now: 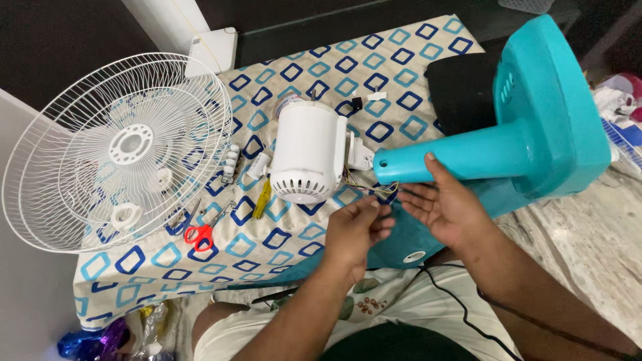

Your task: The person connects wires between a white fan motor and a teal fan housing, then secures the motor to the housing using a screwdriver. The person handles the motor, housing, and wiring throughout the clip.

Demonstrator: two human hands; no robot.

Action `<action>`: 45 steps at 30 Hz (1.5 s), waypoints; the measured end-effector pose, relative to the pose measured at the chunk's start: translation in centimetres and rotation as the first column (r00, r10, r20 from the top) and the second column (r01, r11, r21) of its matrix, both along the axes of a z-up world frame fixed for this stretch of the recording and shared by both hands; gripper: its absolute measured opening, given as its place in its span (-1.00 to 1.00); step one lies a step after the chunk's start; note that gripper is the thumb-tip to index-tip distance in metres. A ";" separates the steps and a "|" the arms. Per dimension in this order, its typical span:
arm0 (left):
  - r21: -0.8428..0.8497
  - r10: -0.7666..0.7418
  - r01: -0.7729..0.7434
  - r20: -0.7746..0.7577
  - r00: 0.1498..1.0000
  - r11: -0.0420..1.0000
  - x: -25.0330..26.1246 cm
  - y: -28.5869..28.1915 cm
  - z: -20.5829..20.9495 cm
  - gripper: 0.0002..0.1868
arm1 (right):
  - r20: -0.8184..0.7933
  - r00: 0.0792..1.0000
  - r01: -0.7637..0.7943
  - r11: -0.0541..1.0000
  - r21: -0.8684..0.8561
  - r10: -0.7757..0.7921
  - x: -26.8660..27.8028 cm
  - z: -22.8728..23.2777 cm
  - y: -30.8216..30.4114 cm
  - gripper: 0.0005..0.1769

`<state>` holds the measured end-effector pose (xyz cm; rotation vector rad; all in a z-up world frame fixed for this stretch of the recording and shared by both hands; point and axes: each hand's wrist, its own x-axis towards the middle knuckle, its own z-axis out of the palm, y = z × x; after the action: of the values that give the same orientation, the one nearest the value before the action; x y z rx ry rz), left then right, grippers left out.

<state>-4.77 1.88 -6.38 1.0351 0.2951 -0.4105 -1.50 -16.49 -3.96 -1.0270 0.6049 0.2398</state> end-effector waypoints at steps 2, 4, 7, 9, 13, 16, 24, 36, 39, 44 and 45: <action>-0.141 0.021 -0.040 -0.134 0.991 0.989 0.7 -0.3 -0.1 -0.77 | -0.003 1.000 -0.001 1.000 0.008 0.001 -0.1 0.1 0.0 -0.34; -0.194 0.018 -0.054 -0.185 0.983 0.980 1.5 -1.1 -0.2 -0.79 | 0.002 1.000 -0.008 1.000 0.016 0.008 -0.3 0.2 0.0 -0.37; -0.252 0.040 -0.090 -0.197 0.980 0.964 2.3 -1.8 -0.6 -0.82 | 0.025 1.000 -0.015 1.000 0.019 0.014 -0.4 0.5 -0.1 -0.43; -0.272 0.061 -0.116 -0.202 0.977 0.955 2.6 -2.2 -1.0 -0.85 | 0.044 0.999 0.005 1.000 0.013 -0.006 -0.4 0.6 -0.3 -0.48; -0.296 0.104 -0.156 -0.186 0.977 0.942 3.2 -2.6 -1.8 -0.90 | 0.069 0.997 0.017 0.999 0.036 -0.020 -0.5 0.4 -0.6 -0.51; -0.278 0.139 -0.181 -0.163 0.977 0.943 3.3 -2.9 -2.0 -0.91 | 0.071 0.997 0.014 0.999 0.030 -0.016 -0.6 0.2 -0.8 -0.53; -0.267 0.188 -0.242 -0.214 0.959 0.933 2.8 -2.4 0.6 -0.89 | 0.100 0.994 0.038 0.997 0.069 -0.045 -0.8 0.5 -1.5 -0.51; -0.196 0.252 -0.292 -0.207 0.945 0.936 3.6 -2.2 0.0 -0.85 | 0.090 0.994 0.064 0.997 0.053 -0.069 -1.2 0.1 -1.0 -0.55; -0.223 0.271 -0.310 -0.188 0.944 0.924 3.9 -2.8 -0.4 -0.86 | 0.078 0.995 0.060 0.996 0.060 -0.064 -1.3 0.0 -0.4 -0.56; -0.238 0.245 -0.282 -0.171 0.954 0.929 3.8 -2.2 0.7 -0.92 | 0.100 0.993 0.052 0.996 0.076 -0.060 -1.2 0.1 0.6 -0.55; -0.240 0.246 -0.295 -0.213 0.946 0.925 3.7 -1.9 1.0 -0.89 | 0.106 0.993 0.049 0.996 0.079 -0.058 -1.1 0.2 0.6 -0.55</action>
<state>-1.03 0.02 -5.39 0.6778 0.5235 -0.2822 -2.57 -15.86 -3.78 -0.9423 0.5208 0.1579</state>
